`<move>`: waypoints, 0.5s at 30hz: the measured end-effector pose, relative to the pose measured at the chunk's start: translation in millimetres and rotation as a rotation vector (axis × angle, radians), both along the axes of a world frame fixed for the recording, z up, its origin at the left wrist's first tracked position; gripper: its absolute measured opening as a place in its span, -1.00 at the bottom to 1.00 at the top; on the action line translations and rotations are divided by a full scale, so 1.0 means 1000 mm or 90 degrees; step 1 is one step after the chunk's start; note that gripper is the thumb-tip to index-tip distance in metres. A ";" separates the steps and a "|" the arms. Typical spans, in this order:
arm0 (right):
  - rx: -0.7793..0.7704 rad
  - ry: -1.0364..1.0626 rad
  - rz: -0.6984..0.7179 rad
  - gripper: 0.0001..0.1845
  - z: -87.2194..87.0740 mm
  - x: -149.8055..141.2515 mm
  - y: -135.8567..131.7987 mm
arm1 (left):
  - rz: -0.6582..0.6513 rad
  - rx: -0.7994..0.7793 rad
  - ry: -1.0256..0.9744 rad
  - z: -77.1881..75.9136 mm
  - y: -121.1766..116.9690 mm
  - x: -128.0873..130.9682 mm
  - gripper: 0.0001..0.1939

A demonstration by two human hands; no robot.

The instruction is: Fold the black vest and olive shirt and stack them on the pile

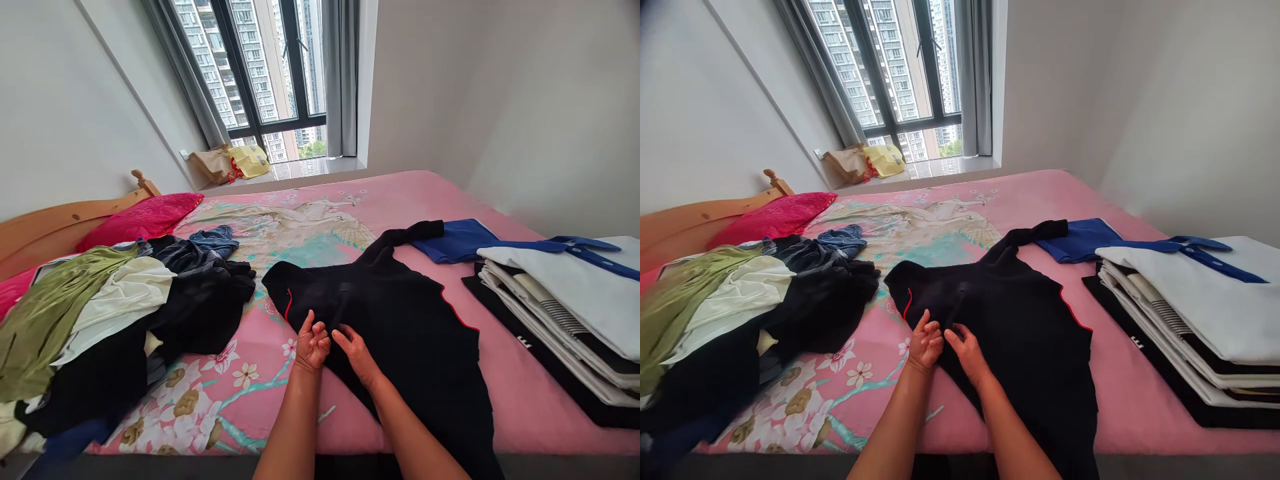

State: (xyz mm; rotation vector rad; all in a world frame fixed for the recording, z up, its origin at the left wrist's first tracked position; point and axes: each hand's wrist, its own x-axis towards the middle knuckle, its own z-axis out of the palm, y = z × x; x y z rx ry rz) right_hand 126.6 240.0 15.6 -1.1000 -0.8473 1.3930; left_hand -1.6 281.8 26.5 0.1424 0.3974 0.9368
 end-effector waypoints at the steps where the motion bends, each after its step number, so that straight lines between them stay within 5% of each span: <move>1: 0.005 -0.011 0.002 -0.70 -0.002 -0.002 0.000 | -0.030 -0.004 0.015 0.000 0.000 -0.001 -0.45; 5: 0.010 -0.034 -0.007 -0.78 -0.009 -0.009 -0.003 | -0.080 -0.019 0.057 0.000 0.007 -0.001 -0.45; 12: 0.003 -0.055 -0.042 -0.83 -0.004 -0.013 -0.008 | 0.212 0.044 -0.057 0.005 0.022 0.011 -0.38; 15: 0.004 -0.054 -0.074 -0.84 0.002 -0.012 -0.009 | 0.203 0.051 -0.080 0.007 0.017 0.020 -0.52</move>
